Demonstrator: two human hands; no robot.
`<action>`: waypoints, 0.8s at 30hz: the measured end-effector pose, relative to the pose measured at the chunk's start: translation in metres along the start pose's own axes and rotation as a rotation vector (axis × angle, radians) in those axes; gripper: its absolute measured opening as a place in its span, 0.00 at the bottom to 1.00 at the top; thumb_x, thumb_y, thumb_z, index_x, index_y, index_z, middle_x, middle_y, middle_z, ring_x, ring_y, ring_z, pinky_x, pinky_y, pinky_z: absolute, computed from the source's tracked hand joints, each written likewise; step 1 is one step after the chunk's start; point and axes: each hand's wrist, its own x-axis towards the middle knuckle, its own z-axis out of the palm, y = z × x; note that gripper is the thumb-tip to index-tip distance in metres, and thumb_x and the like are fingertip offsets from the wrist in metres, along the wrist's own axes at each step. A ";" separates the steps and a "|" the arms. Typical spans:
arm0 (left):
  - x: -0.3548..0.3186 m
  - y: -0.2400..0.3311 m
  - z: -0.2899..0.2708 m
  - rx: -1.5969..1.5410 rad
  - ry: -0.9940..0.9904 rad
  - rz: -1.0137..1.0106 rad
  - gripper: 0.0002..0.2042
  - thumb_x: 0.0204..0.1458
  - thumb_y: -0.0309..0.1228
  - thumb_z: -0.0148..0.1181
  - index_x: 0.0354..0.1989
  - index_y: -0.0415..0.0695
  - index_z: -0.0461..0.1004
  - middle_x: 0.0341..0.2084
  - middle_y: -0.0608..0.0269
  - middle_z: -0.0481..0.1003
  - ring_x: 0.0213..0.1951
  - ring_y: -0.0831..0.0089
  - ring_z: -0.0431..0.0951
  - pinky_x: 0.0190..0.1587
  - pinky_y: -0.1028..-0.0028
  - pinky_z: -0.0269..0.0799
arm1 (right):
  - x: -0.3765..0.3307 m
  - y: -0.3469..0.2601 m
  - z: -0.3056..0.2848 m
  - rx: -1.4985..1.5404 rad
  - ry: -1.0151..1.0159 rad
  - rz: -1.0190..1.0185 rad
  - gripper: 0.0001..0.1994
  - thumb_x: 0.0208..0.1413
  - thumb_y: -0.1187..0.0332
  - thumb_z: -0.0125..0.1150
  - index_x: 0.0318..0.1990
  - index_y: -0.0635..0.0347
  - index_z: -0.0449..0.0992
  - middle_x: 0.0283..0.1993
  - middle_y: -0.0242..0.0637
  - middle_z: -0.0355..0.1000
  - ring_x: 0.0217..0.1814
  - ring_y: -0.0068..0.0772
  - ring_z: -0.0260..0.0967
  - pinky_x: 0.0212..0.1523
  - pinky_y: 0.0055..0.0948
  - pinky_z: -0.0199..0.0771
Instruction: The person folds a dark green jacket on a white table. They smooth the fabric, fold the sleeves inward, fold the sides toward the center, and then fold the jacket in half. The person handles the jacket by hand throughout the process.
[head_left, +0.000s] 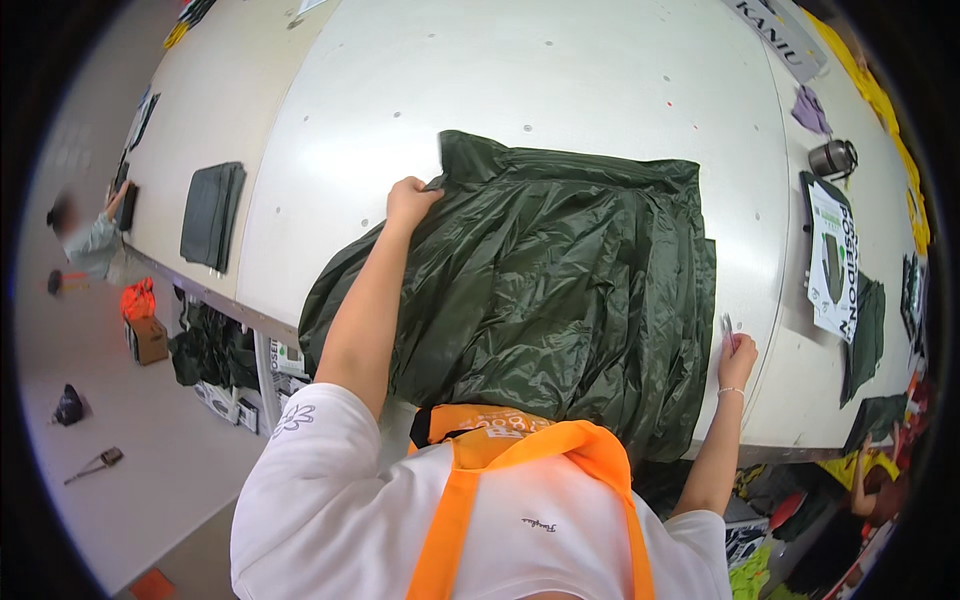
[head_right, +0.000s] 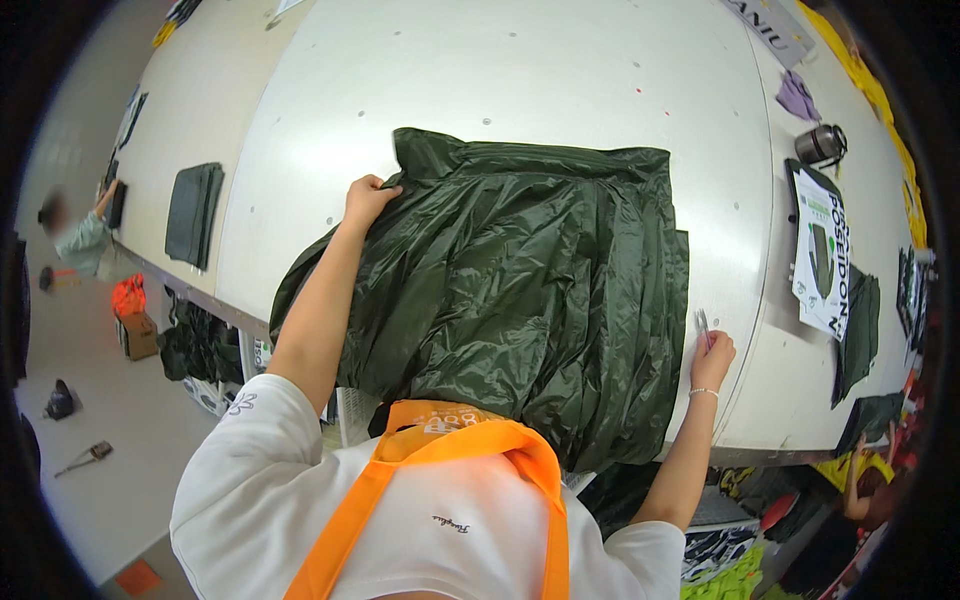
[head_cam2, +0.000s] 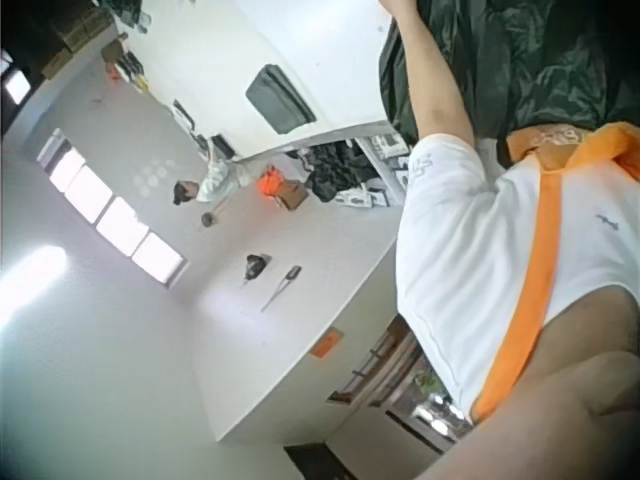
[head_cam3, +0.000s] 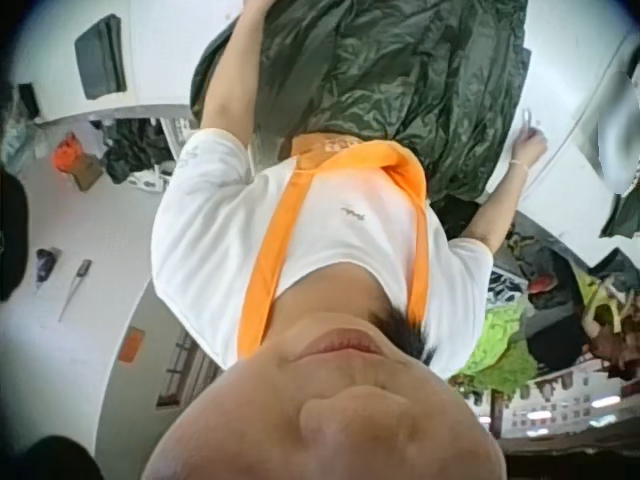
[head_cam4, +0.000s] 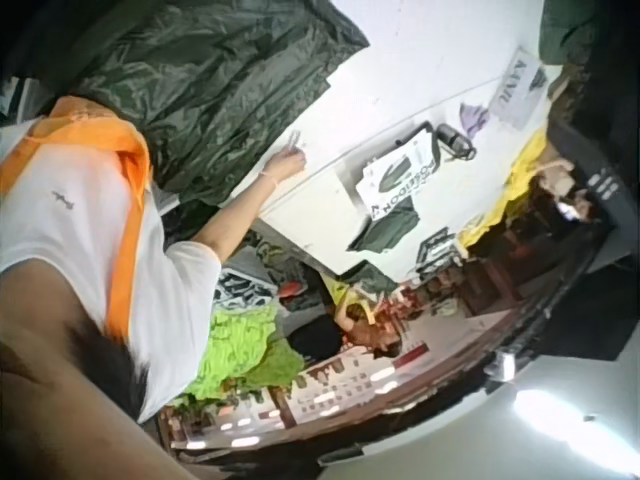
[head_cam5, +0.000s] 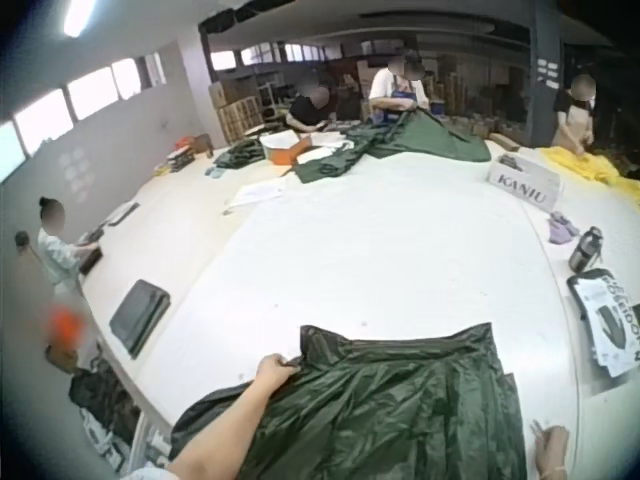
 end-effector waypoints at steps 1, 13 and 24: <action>-0.007 0.006 0.001 -0.110 0.042 0.040 0.13 0.38 0.33 0.69 0.22 0.39 0.70 0.19 0.59 0.74 0.20 0.68 0.71 0.27 0.69 0.66 | -0.002 0.005 0.005 0.005 0.044 -0.034 0.11 0.50 0.72 0.61 0.39 0.66 0.69 0.38 0.48 0.67 0.43 0.49 0.64 0.45 0.41 0.65; -0.173 0.118 -0.072 -0.928 0.012 0.468 0.15 0.44 0.17 0.59 0.19 0.45 0.57 0.33 0.60 0.78 0.30 0.84 0.67 0.35 0.82 0.65 | -0.005 -0.388 -0.094 0.873 -0.239 -0.612 0.18 0.54 0.73 0.61 0.54 0.52 0.72 0.23 0.25 0.63 0.25 0.16 0.57 0.29 0.19 0.64; -0.215 0.124 -0.086 -0.927 0.077 0.516 0.06 0.45 0.19 0.63 0.26 0.38 0.70 0.29 0.64 0.78 0.29 0.83 0.69 0.34 0.81 0.66 | -0.041 -0.454 -0.102 0.798 -0.259 -0.796 0.03 0.53 0.75 0.59 0.35 0.63 0.75 0.30 0.33 0.69 0.28 0.23 0.64 0.31 0.22 0.66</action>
